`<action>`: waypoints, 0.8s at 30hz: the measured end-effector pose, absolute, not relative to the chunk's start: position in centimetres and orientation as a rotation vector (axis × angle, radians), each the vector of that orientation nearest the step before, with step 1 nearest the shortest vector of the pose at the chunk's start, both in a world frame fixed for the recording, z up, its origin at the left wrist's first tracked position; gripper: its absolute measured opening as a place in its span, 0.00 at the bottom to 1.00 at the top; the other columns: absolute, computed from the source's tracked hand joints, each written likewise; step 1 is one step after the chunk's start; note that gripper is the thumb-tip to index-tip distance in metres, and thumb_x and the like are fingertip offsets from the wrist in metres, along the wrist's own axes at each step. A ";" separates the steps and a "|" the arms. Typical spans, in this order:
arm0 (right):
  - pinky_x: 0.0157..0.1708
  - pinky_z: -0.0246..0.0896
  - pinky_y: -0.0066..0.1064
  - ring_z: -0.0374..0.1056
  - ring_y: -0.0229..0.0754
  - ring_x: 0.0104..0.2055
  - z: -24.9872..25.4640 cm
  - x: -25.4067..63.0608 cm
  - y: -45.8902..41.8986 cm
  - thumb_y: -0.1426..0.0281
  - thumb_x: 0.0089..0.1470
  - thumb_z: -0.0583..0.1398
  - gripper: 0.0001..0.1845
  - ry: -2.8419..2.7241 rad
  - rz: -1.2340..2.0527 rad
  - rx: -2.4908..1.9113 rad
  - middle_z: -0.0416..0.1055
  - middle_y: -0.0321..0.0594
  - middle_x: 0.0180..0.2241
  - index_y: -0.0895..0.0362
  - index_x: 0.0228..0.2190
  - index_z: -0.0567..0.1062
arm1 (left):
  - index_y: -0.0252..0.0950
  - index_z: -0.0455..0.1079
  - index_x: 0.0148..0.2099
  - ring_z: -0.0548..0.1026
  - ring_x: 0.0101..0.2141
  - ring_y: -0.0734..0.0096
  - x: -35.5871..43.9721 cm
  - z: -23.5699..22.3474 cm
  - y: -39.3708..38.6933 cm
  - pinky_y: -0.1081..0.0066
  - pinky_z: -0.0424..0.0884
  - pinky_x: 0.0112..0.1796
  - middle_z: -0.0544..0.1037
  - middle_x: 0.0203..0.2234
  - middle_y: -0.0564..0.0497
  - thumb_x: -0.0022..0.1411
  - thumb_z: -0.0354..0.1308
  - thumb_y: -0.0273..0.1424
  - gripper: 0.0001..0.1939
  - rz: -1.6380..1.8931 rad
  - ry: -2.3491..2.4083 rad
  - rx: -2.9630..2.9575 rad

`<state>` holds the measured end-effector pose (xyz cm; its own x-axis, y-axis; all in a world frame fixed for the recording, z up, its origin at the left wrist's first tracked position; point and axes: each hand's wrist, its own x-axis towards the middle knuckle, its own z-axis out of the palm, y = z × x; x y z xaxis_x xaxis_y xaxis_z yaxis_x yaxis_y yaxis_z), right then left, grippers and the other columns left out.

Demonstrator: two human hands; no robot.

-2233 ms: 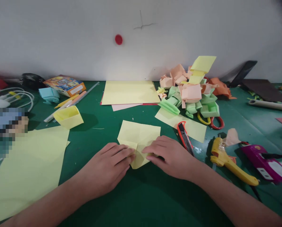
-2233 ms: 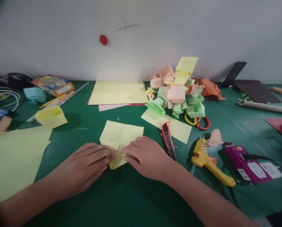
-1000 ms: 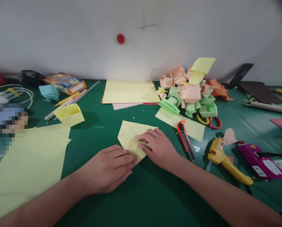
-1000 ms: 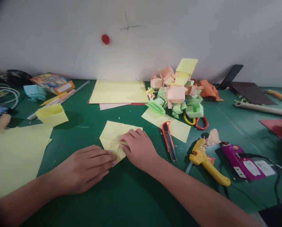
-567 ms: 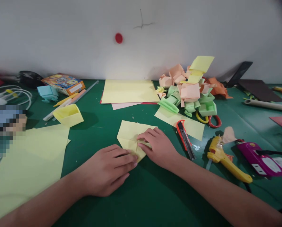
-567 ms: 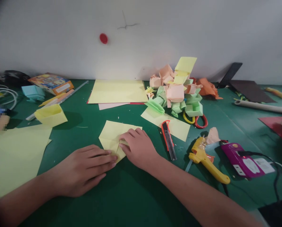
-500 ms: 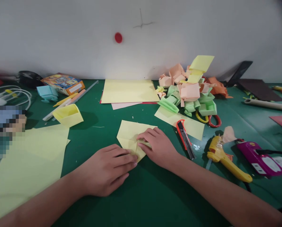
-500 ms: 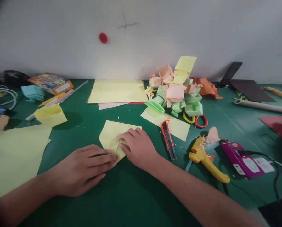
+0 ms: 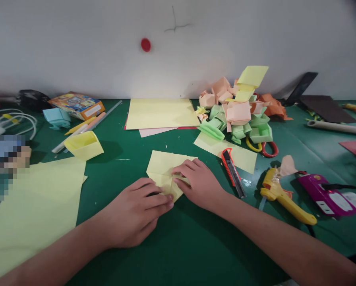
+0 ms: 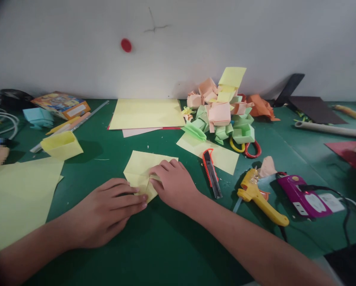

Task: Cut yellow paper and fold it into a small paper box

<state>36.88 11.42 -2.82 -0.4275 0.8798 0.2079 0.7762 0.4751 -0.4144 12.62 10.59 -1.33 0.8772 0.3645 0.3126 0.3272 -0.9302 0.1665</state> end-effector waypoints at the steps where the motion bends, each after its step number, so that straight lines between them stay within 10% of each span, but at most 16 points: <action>1: 0.51 0.60 0.47 0.64 0.51 0.46 -2.7 36.9 11.3 0.67 0.67 0.56 0.11 -2.333 0.360 -1.381 0.75 0.44 0.45 0.55 0.47 0.76 | 0.43 0.75 0.57 0.77 0.47 0.64 12.6 -1.3 10.6 0.59 0.66 0.55 0.83 0.48 0.52 0.66 0.57 0.28 0.18 0.518 0.554 2.932; 24: 0.58 0.52 0.59 0.53 0.60 0.60 1.6 41.3 10.2 0.63 0.68 0.56 0.16 -2.689 0.515 -1.183 0.65 0.43 0.60 0.47 0.40 0.85 | 0.44 0.74 0.57 0.76 0.49 0.63 12.6 -1.1 11.0 0.57 0.58 0.57 0.82 0.49 0.54 0.69 0.54 0.27 0.17 0.497 0.545 2.859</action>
